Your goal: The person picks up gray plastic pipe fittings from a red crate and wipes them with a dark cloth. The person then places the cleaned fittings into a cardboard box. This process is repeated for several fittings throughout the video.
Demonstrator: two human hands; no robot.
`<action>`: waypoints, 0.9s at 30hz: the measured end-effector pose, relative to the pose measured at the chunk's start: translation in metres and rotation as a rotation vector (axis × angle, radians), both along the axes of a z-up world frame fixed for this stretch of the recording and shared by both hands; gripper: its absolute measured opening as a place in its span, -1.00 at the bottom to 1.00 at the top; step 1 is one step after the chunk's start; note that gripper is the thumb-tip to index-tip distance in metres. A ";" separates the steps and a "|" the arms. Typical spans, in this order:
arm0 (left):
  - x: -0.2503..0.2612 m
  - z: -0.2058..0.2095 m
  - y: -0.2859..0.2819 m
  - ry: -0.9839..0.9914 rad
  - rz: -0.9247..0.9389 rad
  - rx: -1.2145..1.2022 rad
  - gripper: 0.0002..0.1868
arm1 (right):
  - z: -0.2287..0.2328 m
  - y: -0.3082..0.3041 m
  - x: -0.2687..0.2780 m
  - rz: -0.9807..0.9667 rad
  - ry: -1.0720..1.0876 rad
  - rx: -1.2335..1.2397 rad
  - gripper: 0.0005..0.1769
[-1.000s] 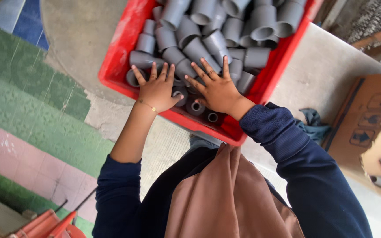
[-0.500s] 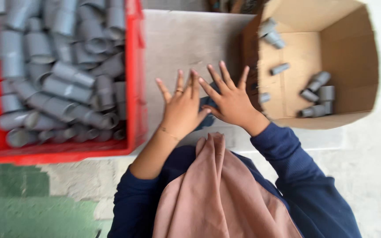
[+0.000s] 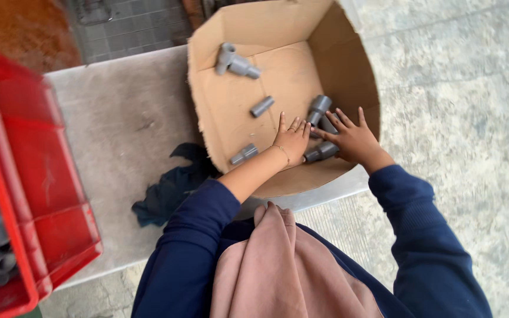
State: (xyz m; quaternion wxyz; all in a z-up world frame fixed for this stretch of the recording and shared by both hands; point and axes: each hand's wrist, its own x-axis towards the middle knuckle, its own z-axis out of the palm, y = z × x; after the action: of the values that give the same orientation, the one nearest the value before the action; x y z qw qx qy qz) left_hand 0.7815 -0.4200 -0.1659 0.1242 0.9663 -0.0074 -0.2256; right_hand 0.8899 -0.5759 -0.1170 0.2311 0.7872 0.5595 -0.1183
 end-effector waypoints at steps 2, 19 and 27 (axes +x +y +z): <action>0.029 -0.008 -0.019 0.013 0.024 -0.007 0.11 | -0.029 -0.011 0.031 -0.019 -0.010 -0.065 0.30; 0.068 -0.072 -0.051 0.035 0.260 -0.254 0.36 | -0.142 0.007 0.070 0.178 -0.025 -0.175 -0.27; 0.069 -0.090 -0.032 -0.263 0.346 -0.355 0.43 | -0.089 0.031 0.074 0.231 0.082 -0.029 0.18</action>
State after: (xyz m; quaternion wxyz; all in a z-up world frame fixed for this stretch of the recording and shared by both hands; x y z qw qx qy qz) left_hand 0.8501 -0.4524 -0.2559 0.3263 0.9372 0.1024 -0.0688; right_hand 0.9635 -0.5446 -0.2060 0.2315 0.7085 0.6537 -0.1309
